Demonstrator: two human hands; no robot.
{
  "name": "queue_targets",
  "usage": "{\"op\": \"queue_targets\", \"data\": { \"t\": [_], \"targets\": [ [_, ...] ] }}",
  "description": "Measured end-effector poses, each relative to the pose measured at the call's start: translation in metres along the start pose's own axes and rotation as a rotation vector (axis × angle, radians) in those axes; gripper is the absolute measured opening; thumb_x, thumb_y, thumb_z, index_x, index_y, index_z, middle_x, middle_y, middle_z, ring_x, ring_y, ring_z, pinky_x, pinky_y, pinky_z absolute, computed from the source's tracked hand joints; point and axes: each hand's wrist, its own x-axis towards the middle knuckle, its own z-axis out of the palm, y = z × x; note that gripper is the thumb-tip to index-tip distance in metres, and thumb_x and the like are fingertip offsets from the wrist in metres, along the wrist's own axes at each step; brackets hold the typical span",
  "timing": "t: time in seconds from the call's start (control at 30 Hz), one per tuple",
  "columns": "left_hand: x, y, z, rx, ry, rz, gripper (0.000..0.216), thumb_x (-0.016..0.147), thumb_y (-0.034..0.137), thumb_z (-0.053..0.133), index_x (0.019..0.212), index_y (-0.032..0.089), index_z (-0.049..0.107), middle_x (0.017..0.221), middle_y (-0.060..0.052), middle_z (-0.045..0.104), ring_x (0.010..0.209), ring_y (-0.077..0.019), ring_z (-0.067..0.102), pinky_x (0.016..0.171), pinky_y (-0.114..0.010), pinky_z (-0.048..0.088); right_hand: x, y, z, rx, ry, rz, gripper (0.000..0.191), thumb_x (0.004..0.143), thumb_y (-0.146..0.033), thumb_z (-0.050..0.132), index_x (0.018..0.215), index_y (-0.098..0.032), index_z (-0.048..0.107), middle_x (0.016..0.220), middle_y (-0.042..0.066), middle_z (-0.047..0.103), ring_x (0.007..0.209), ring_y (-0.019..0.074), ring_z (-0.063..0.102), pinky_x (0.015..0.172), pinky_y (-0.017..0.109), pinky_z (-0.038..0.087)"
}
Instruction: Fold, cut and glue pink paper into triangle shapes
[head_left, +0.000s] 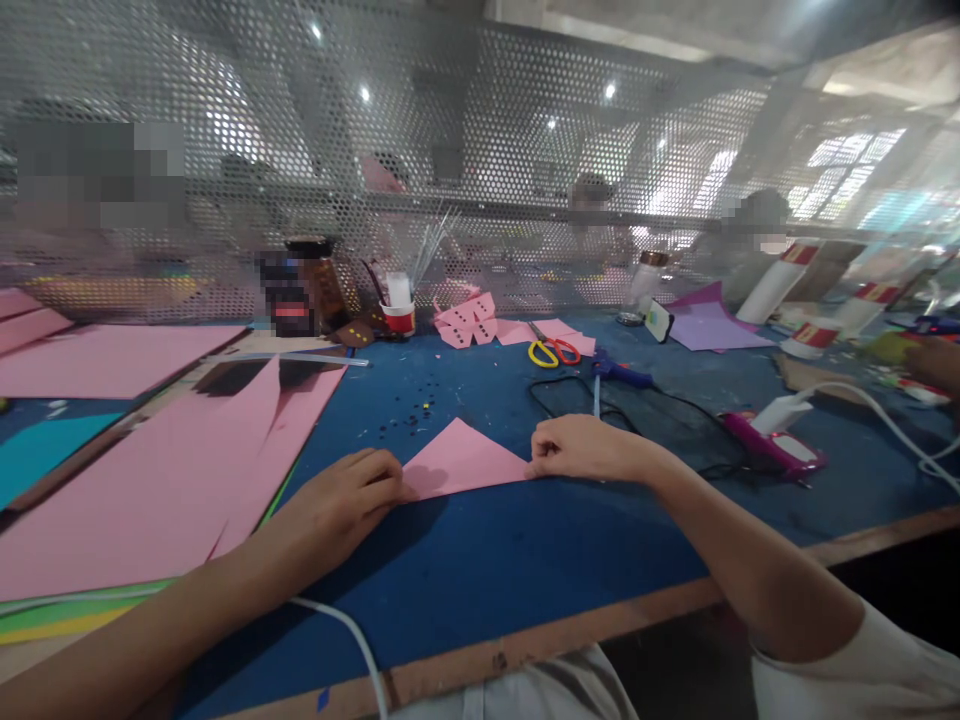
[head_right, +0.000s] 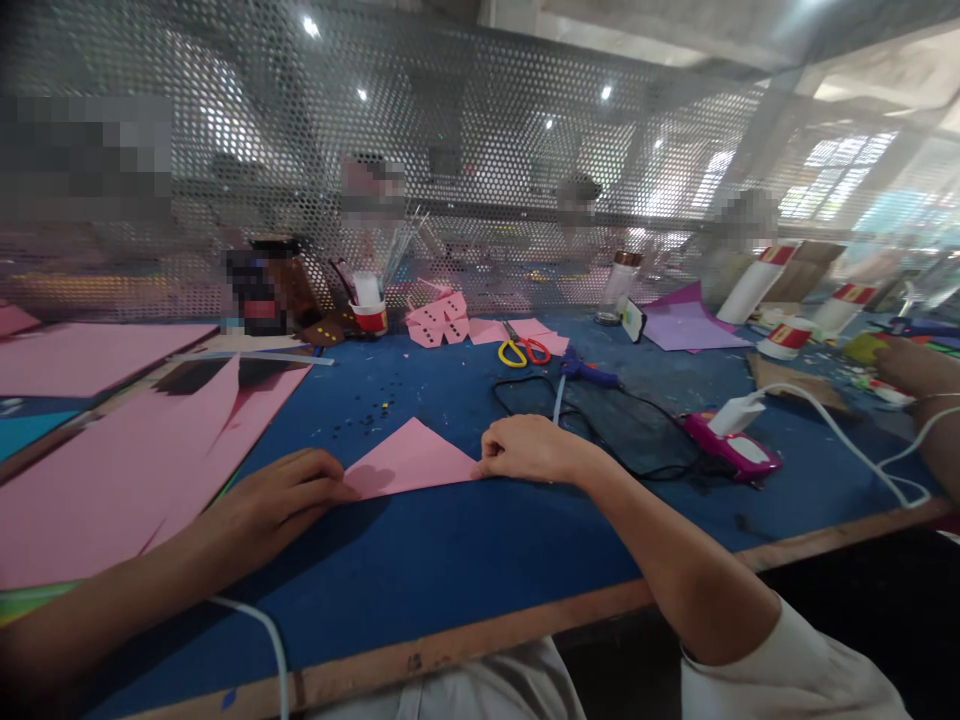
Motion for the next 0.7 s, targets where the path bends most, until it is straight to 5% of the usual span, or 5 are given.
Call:
{"op": "queue_targets", "data": {
  "t": [0.37,0.57,0.7],
  "targets": [
    [0.007,0.027,-0.001,0.289,-0.152,0.036,0.028,0.098,0.011,0.038,0.096,0.015,0.066,0.095,-0.01,0.064,0.089,-0.024,0.057,0.081,-0.039,0.046,0.002,0.002,0.0,-0.016,-0.001,-0.007,0.031,0.082,-0.053,0.067,0.074,-0.022,0.07,0.08,0.001,0.073,0.075,0.02,0.064,0.061,0.027,0.035],
    [0.015,0.04,-0.001,0.422,-0.208,0.084,0.035,0.1,0.016,0.04,0.13,0.018,0.058,0.094,-0.009,0.064,0.081,-0.0237,0.059,0.071,-0.037,0.047,0.002,0.004,0.001,-0.011,0.003,-0.015,0.033,0.081,-0.054,0.067,0.073,-0.022,0.07,0.075,0.001,0.071,0.072,0.019,0.063,0.058,0.028,0.032],
    [0.017,0.04,0.001,0.394,-0.195,0.097,0.03,0.102,0.021,0.039,0.118,0.017,0.064,0.099,-0.01,0.064,0.084,-0.0232,0.059,0.074,-0.038,0.049,0.001,0.002,0.0,-0.007,-0.009,-0.007,0.033,0.082,-0.054,0.067,0.075,-0.022,0.071,0.075,0.001,0.071,0.072,0.0184,0.062,0.058,0.027,0.032]
  ]
}}
